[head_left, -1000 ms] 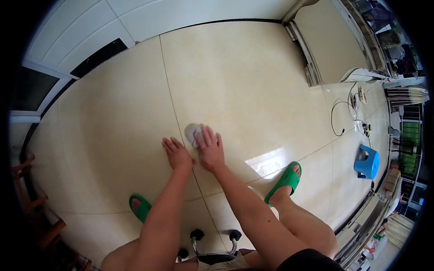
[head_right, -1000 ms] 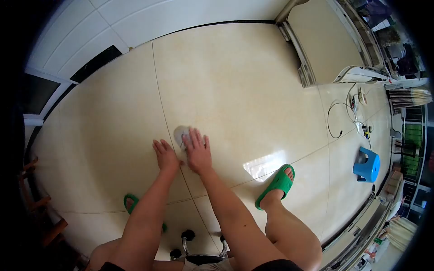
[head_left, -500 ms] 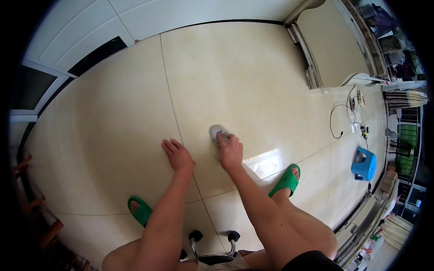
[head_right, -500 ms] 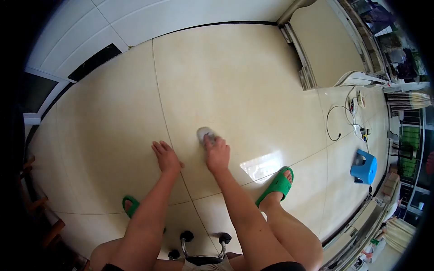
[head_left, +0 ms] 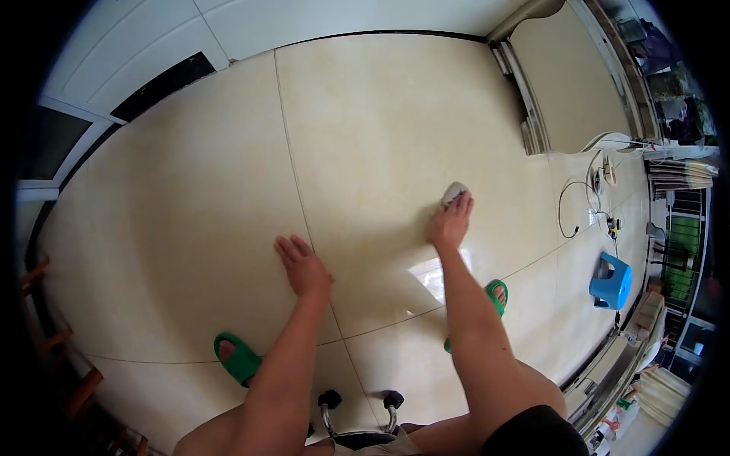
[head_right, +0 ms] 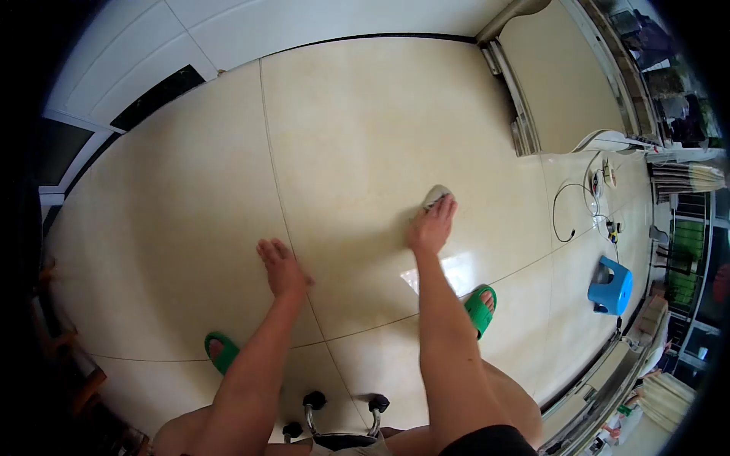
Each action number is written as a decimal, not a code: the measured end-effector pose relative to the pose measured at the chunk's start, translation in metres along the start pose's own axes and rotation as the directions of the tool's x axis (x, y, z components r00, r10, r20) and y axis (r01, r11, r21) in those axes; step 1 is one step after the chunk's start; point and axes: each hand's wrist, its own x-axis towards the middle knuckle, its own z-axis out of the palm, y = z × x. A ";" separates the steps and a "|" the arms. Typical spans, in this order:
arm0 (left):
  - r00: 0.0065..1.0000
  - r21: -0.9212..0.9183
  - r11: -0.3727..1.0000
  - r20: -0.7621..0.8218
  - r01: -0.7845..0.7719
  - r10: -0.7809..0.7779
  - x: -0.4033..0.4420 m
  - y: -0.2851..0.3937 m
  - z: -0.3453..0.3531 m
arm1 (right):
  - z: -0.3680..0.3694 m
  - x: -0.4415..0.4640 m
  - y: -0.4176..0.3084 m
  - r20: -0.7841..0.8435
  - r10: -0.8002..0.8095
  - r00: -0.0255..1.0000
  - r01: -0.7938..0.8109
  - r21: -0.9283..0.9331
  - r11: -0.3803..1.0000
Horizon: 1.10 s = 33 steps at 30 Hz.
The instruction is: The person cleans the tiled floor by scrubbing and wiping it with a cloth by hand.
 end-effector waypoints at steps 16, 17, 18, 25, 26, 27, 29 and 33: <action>1.000 -0.104 0.994 -0.002 0.012 -0.012 0.001 -0.001 0.005 | 0.009 0.058 -0.129 0.161 -0.426 0.890 0.439 -0.056 0.897; 1.000 -0.107 0.994 -0.009 0.003 -0.004 0.002 0.000 0.005 | -0.001 0.075 -0.111 0.196 -0.336 0.921 0.360 -0.100 0.928; 1.000 -0.113 0.994 -0.012 -0.001 0.000 0.002 0.001 0.003 | -0.014 0.085 -0.093 0.239 -0.263 0.935 0.307 -0.167 0.937; 0.999 0.078 0.997 0.039 0.008 -0.011 0.000 0.007 -0.005 | -0.010 0.053 -0.044 0.107 -0.226 0.968 0.229 -0.016 0.973; 0.999 0.138 0.990 0.032 -0.003 -0.002 0.000 0.007 -0.006 | 0.001 0.032 -0.050 0.048 -0.310 0.950 0.307 0.067 0.949; 0.999 0.137 0.991 0.032 -0.007 0.003 0.000 0.007 -0.005 | 0.009 0.008 -0.058 -0.018 -0.386 0.922 0.385 0.146 0.912; 1.000 0.107 0.994 0.011 0.016 -0.017 0.002 0.008 -0.002 | -0.007 -0.040 -0.088 0.036 -0.506 0.862 0.486 0.230 0.843; 1.000 0.115 0.993 0.001 0.017 -0.017 0.002 0.005 0.001 | -0.018 -0.079 -0.099 0.081 -0.705 0.705 0.671 0.248 0.699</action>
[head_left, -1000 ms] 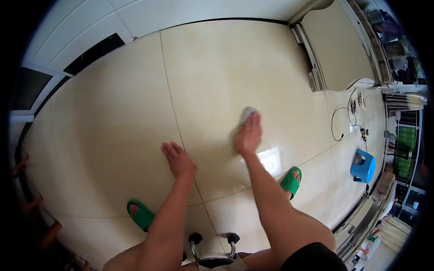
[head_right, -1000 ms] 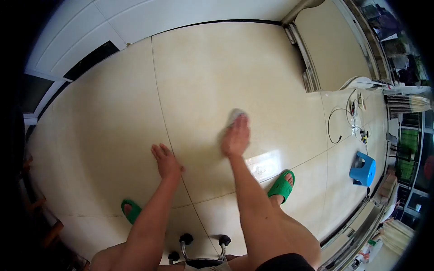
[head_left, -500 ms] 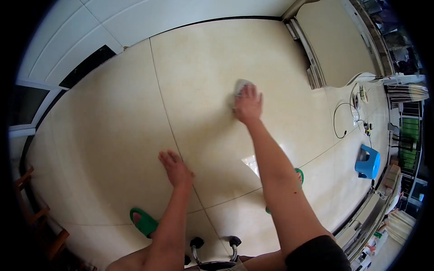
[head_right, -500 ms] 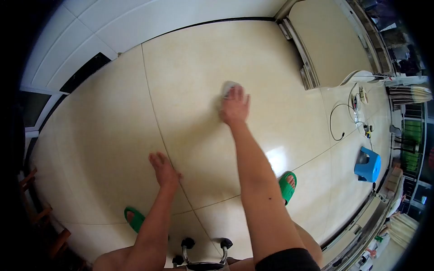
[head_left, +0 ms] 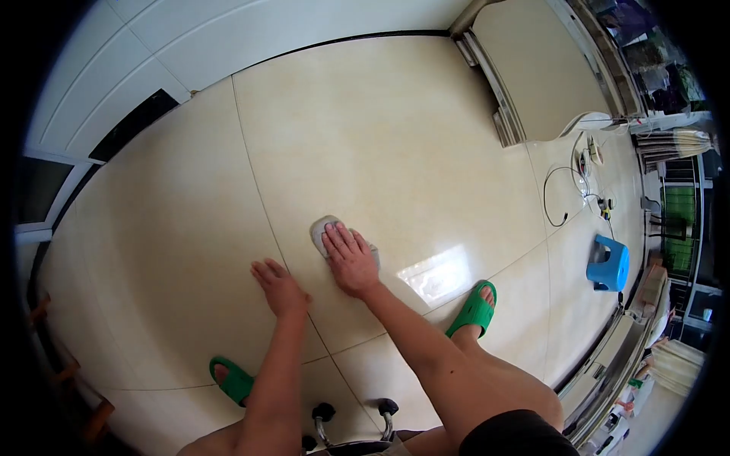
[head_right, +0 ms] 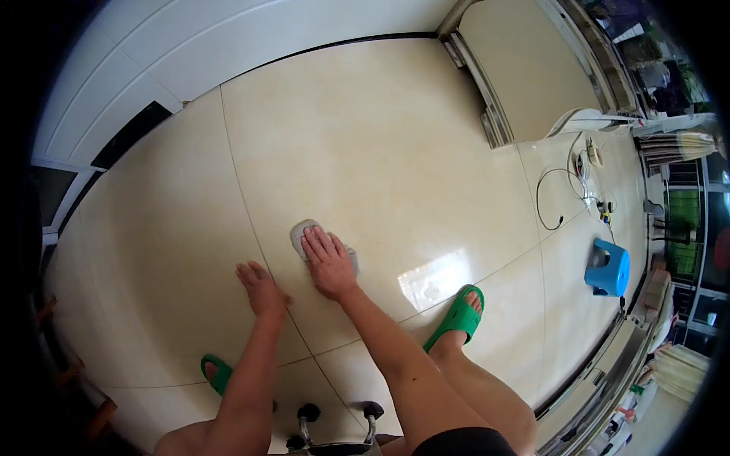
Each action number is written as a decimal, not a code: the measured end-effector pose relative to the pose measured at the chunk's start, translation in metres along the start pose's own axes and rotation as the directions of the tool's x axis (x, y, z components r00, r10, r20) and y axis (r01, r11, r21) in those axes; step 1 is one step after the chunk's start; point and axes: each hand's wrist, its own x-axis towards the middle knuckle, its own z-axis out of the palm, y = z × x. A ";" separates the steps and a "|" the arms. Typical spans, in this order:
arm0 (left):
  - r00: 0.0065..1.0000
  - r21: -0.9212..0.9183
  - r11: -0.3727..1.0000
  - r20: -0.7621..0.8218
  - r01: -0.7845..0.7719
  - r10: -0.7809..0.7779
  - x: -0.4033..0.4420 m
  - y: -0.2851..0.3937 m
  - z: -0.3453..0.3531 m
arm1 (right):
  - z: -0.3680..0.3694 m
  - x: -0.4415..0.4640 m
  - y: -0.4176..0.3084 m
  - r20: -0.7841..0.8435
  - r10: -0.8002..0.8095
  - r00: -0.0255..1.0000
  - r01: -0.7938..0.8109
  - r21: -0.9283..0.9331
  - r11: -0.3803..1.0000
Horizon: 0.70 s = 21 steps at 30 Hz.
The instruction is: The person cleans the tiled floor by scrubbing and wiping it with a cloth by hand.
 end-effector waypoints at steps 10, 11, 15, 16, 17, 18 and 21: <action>1.000 -0.176 0.984 0.005 0.021 -0.020 0.001 -0.001 0.000 | -0.031 -0.067 0.173 -0.212 0.683 0.699 -0.714 -0.145 0.685; 1.000 -0.173 0.985 -0.002 0.018 -0.018 0.002 -0.001 0.002 | -0.034 -0.078 0.188 -0.256 0.733 0.631 -0.774 -0.145 0.616; 1.000 -0.160 0.987 0.015 0.028 -0.026 0.000 -0.001 0.001 | -0.050 -0.088 0.236 -0.273 0.864 0.424 -0.901 -0.030 0.433; 1.000 -0.157 0.987 0.004 0.024 -0.023 -0.002 0.000 -0.001 | -0.053 -0.080 0.248 -0.267 0.866 0.424 -0.902 -0.032 0.431; 1.000 -0.153 0.988 -0.006 0.017 -0.018 -0.004 0.001 -0.001 | -0.058 -0.069 0.262 -0.232 0.863 0.449 -0.890 -0.032 0.454; 1.000 -0.145 0.989 -0.002 0.015 -0.016 -0.004 0.001 0.002 | -0.060 -0.057 0.274 -0.199 0.860 0.470 -0.880 -0.028 0.475; 0.999 -0.159 0.987 -0.043 -0.020 0.014 0.001 -0.005 0.007 | -0.040 -0.017 0.294 -0.182 0.670 0.720 -0.693 -0.132 0.709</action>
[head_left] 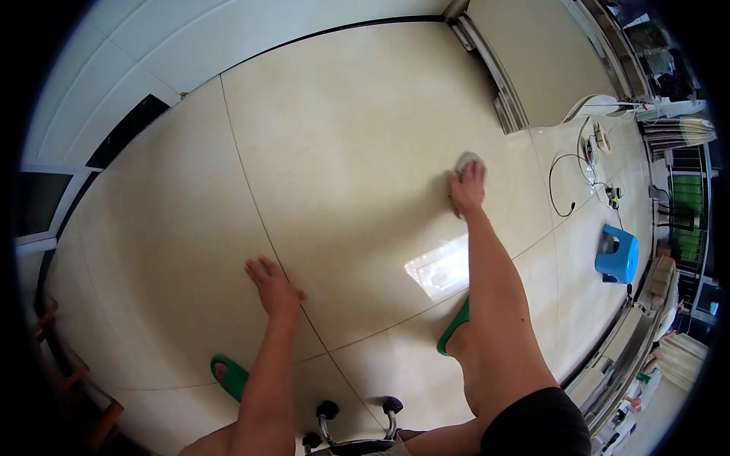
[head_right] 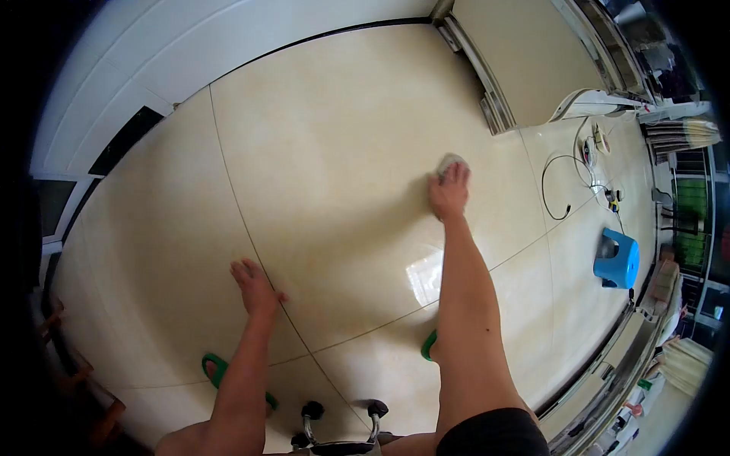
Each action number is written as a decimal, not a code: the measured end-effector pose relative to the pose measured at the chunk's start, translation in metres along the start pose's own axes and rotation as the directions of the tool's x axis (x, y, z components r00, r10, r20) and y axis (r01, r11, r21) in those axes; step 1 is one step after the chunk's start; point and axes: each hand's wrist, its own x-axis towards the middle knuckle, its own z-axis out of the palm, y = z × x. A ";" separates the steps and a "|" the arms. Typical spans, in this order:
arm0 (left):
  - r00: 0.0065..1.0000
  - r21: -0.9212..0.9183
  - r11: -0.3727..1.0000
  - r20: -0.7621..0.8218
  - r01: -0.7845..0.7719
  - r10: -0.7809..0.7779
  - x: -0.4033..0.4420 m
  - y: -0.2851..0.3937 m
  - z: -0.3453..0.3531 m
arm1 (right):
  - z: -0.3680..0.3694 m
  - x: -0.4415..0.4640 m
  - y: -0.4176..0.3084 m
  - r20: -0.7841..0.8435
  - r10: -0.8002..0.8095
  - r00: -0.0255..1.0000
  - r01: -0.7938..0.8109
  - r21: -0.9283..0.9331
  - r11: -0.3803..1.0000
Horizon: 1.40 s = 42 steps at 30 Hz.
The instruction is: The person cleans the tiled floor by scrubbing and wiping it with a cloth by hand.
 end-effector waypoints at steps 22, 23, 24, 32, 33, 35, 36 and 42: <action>1.000 -0.067 0.998 0.001 0.005 -0.005 -0.001 -0.007 0.008 | -0.027 -0.171 -0.084 0.069 -0.287 0.955 0.293 -0.086 0.952; 1.000 -0.026 1.000 -0.018 0.003 -0.003 0.000 -0.007 0.011 | -0.033 -0.157 -0.062 0.067 -0.195 0.979 0.203 -0.170 0.964; 1.000 -0.026 1.000 -0.017 0.002 -0.002 -0.002 -0.005 0.009 | -0.033 -0.148 -0.038 0.040 -0.088 0.995 0.094 -0.209 0.973; 0.998 -0.004 1.000 -0.056 0.018 -0.018 -0.006 -0.004 0.006 | -0.019 -0.236 -0.050 -0.126 0.287 0.950 -0.289 -0.002 0.957; 0.998 0.004 1.000 -0.057 0.021 -0.021 -0.007 -0.005 0.004 | -0.024 -0.260 -0.073 -0.082 0.186 0.979 -0.186 0.013 0.982; 0.999 -0.111 0.993 -0.003 0.032 -0.033 -0.005 -0.007 -0.002 | -0.013 -0.310 -0.112 -0.101 -0.069 0.993 0.080 0.113 0.990; 0.999 -0.109 0.993 -0.007 0.034 -0.035 -0.007 -0.008 -0.003 | -0.019 -0.328 -0.135 0.046 -0.162 0.986 0.159 0.079 0.984; 0.993 -0.144 0.988 -0.108 -0.059 0.043 -0.013 -0.022 0.011 | -0.029 -0.392 -0.183 0.061 -0.676 0.734 0.639 0.276 0.718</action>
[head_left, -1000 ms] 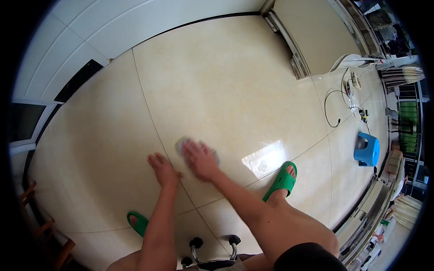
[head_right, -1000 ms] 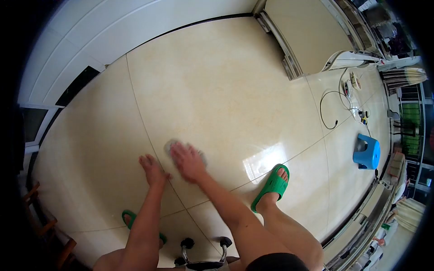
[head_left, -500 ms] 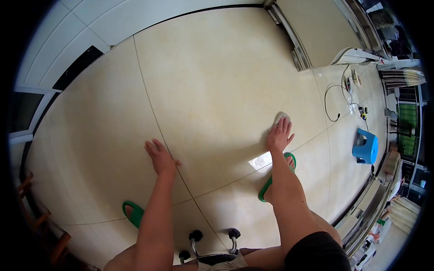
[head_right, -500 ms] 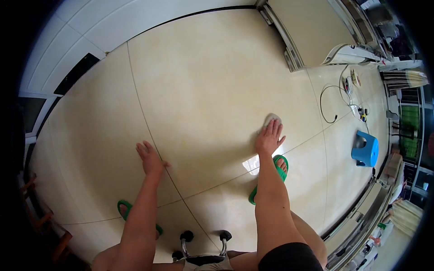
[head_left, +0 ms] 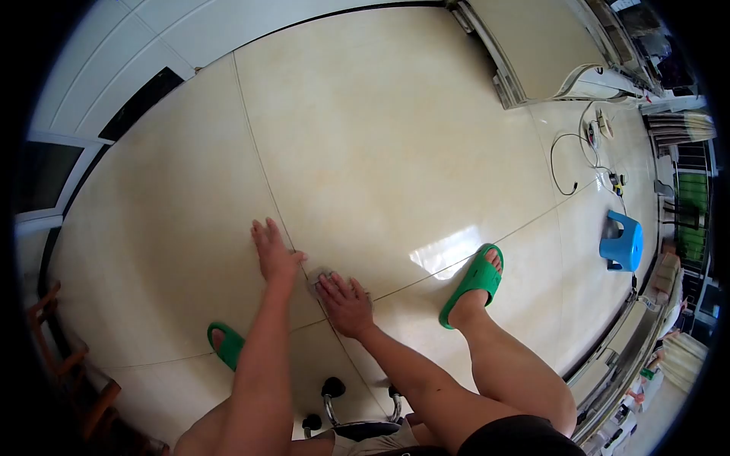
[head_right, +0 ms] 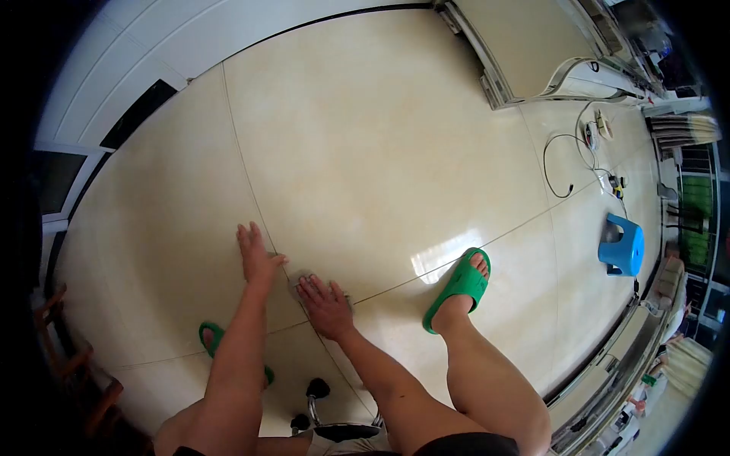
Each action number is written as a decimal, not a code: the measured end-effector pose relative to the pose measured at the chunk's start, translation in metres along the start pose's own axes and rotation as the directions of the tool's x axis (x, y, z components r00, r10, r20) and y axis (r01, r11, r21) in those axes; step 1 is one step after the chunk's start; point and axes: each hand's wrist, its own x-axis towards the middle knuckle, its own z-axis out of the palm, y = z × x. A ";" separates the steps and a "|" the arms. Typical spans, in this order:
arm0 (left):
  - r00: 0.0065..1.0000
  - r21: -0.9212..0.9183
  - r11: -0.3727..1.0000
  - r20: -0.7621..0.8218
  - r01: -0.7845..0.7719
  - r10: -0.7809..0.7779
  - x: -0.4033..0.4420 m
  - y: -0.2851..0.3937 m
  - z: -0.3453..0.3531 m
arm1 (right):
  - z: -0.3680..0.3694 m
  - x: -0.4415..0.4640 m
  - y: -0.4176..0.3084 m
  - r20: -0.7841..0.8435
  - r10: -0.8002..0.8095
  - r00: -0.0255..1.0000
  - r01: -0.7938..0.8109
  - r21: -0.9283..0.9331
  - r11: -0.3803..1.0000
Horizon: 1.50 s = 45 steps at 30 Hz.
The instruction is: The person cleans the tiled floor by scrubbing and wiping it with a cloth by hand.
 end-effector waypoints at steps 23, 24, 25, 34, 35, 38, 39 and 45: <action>0.919 -0.545 0.838 -0.333 -0.005 -0.212 -0.045 -0.090 0.038 | 0.013 0.096 -0.073 0.224 -0.189 0.956 0.165 0.119 0.979; 0.913 -0.552 0.834 -0.339 0.003 -0.227 -0.047 -0.092 0.035 | 0.017 0.083 -0.070 0.251 -0.286 0.925 0.255 0.148 0.955; 0.922 -0.573 0.819 -0.330 -0.023 -0.205 -0.049 -0.095 0.033 | 0.014 0.078 -0.066 0.273 -0.381 0.883 0.341 0.181 0.922; 0.936 -0.558 0.818 -0.342 -0.137 -0.077 -0.060 -0.101 0.038 | -0.012 0.136 0.023 0.062 0.115 0.991 -0.104 -0.169 0.980; 0.939 -0.550 0.824 -0.337 -0.137 -0.069 -0.060 -0.102 0.038 | -0.015 0.139 0.026 0.040 0.141 0.989 -0.133 -0.165 0.977; 0.942 -0.535 0.836 -0.329 -0.122 -0.073 -0.060 -0.096 0.035 | -0.006 0.123 0.008 0.070 0.211 0.975 -0.196 -0.180 0.964; 0.943 -0.518 0.849 -0.323 -0.107 -0.079 -0.061 -0.095 0.035 | -0.003 0.108 -0.005 0.089 0.157 0.984 -0.137 -0.199 0.970; 0.936 -0.534 0.837 -0.343 -0.120 -0.084 -0.063 -0.095 0.037 | 0.002 -0.008 -0.072 0.281 -0.126 0.951 0.150 -0.067 0.986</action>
